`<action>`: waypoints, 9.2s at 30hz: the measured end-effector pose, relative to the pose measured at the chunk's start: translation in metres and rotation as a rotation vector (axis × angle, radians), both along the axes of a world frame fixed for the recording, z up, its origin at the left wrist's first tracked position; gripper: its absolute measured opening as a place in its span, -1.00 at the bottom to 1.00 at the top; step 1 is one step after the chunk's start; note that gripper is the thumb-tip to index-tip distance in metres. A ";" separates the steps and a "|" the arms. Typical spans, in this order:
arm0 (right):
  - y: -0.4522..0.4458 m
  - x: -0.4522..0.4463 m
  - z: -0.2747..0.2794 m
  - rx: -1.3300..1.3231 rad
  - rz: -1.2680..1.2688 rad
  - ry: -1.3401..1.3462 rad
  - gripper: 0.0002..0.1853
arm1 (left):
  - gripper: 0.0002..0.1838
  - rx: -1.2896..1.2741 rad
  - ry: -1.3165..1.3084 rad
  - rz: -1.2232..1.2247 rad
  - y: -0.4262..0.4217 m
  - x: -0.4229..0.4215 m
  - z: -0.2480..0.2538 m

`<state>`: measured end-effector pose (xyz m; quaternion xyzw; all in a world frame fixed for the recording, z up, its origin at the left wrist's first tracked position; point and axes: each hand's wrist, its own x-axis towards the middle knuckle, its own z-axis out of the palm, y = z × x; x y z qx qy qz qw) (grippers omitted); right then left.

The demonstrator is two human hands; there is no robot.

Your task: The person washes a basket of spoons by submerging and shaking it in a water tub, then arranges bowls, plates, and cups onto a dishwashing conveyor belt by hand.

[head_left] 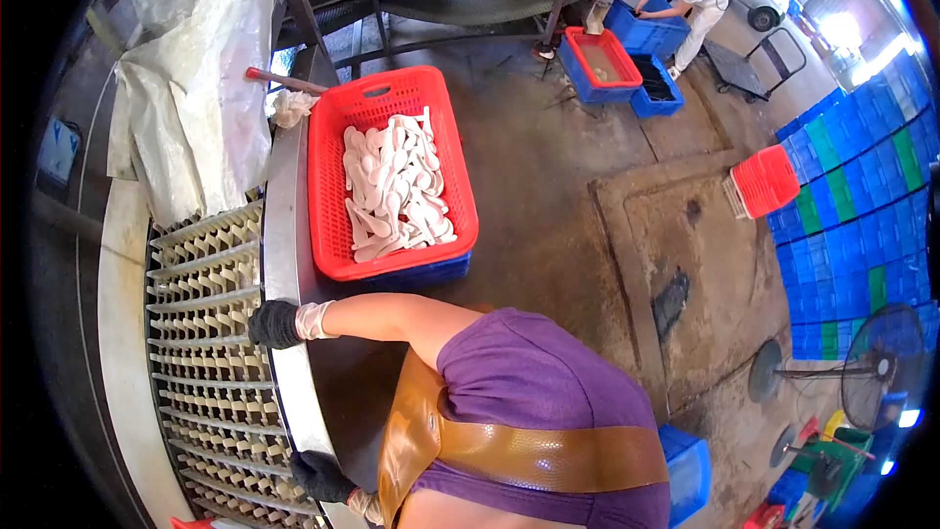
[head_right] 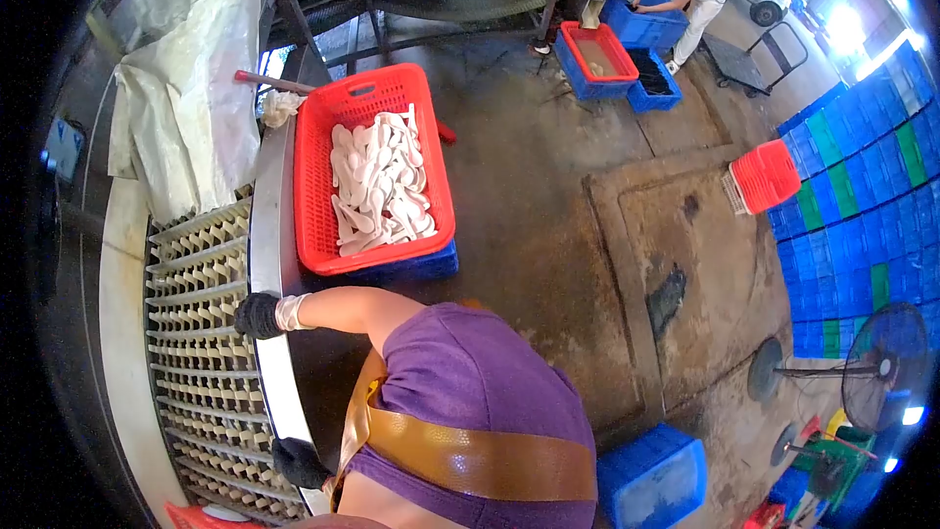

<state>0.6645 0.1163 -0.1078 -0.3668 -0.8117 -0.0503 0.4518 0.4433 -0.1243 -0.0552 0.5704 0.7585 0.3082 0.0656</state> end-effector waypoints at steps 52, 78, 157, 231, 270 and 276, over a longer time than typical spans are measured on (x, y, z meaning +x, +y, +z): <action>0.025 0.028 0.012 -0.274 0.005 -0.094 -0.89 | -0.66 0.041 0.063 -0.010 0.039 0.013 -0.001; 0.030 0.043 0.018 -0.164 0.010 -0.055 -0.91 | -0.68 0.056 0.127 -0.019 0.053 0.017 -0.007; 0.315 0.046 -0.041 -0.231 -0.244 -0.221 -0.60 | -0.85 0.202 0.341 0.349 0.081 0.010 -0.028; 0.472 -0.084 -0.001 -0.535 0.242 -0.492 -0.49 | -0.84 0.115 0.205 0.487 0.171 0.094 -0.030; 0.411 -0.206 0.033 -0.390 0.742 -0.896 -0.40 | -0.77 0.126 0.282 0.643 0.221 0.147 -0.042; 0.486 -0.152 -0.017 -0.060 0.170 -0.277 -0.43 | -0.80 0.104 0.240 0.585 0.227 0.151 -0.041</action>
